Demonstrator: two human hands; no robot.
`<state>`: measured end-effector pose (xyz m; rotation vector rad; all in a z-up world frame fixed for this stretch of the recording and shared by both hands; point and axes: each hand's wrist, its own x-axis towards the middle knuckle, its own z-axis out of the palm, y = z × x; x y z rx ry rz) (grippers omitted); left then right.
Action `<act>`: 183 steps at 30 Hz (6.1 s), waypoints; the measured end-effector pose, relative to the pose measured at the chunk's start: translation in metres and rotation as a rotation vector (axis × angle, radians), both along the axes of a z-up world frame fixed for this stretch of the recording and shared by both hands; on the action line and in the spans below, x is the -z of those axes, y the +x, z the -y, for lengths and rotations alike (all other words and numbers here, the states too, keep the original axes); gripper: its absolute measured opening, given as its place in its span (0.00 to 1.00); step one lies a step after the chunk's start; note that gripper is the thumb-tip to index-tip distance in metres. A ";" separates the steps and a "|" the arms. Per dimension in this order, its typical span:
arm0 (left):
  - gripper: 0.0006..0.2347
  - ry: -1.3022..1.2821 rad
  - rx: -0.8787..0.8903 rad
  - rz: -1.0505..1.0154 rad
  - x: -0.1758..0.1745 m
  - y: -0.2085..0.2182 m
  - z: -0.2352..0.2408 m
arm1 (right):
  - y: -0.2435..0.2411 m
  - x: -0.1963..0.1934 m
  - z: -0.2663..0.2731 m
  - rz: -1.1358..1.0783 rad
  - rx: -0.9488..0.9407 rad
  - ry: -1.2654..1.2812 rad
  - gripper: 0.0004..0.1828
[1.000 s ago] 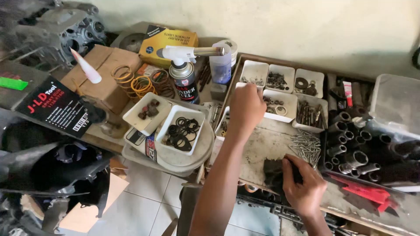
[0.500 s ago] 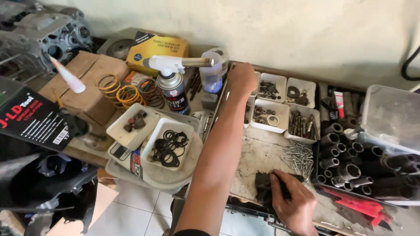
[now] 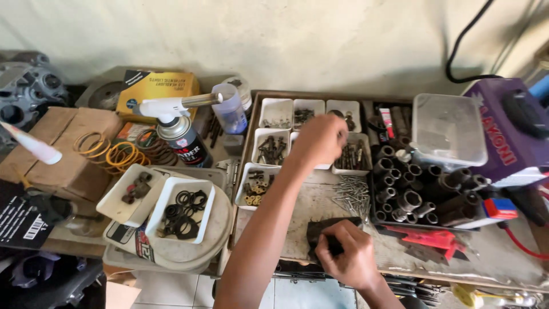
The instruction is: Sort through trays of small mechanical fasteners and wipe them clean with a cloth.
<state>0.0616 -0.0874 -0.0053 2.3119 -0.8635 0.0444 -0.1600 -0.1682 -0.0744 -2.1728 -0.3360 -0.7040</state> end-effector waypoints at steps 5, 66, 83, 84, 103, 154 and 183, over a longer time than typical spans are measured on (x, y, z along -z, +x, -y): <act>0.08 0.179 0.193 -0.166 -0.003 -0.075 0.004 | -0.006 0.003 0.003 0.067 -0.034 -0.044 0.05; 0.11 -0.031 -0.252 -0.067 0.122 -0.092 -0.005 | -0.008 0.015 0.004 0.338 -0.082 -0.141 0.02; 0.09 -0.259 -0.239 0.022 0.090 -0.136 -0.036 | 0.001 0.013 0.001 0.190 0.331 0.212 0.06; 0.08 -0.312 -0.221 0.048 0.090 -0.137 -0.036 | 0.000 0.011 0.002 0.197 0.376 0.242 0.07; 0.08 -0.671 -0.143 0.059 0.079 -0.174 -0.067 | 0.009 0.018 0.000 0.181 0.055 0.133 0.09; 0.03 -0.729 -0.100 -0.034 0.079 -0.184 -0.069 | 0.005 0.018 0.006 0.014 0.045 0.285 0.07; 0.02 -0.898 -0.182 -0.112 0.106 -0.165 -0.061 | 0.002 0.006 0.003 -0.040 -0.040 0.318 0.05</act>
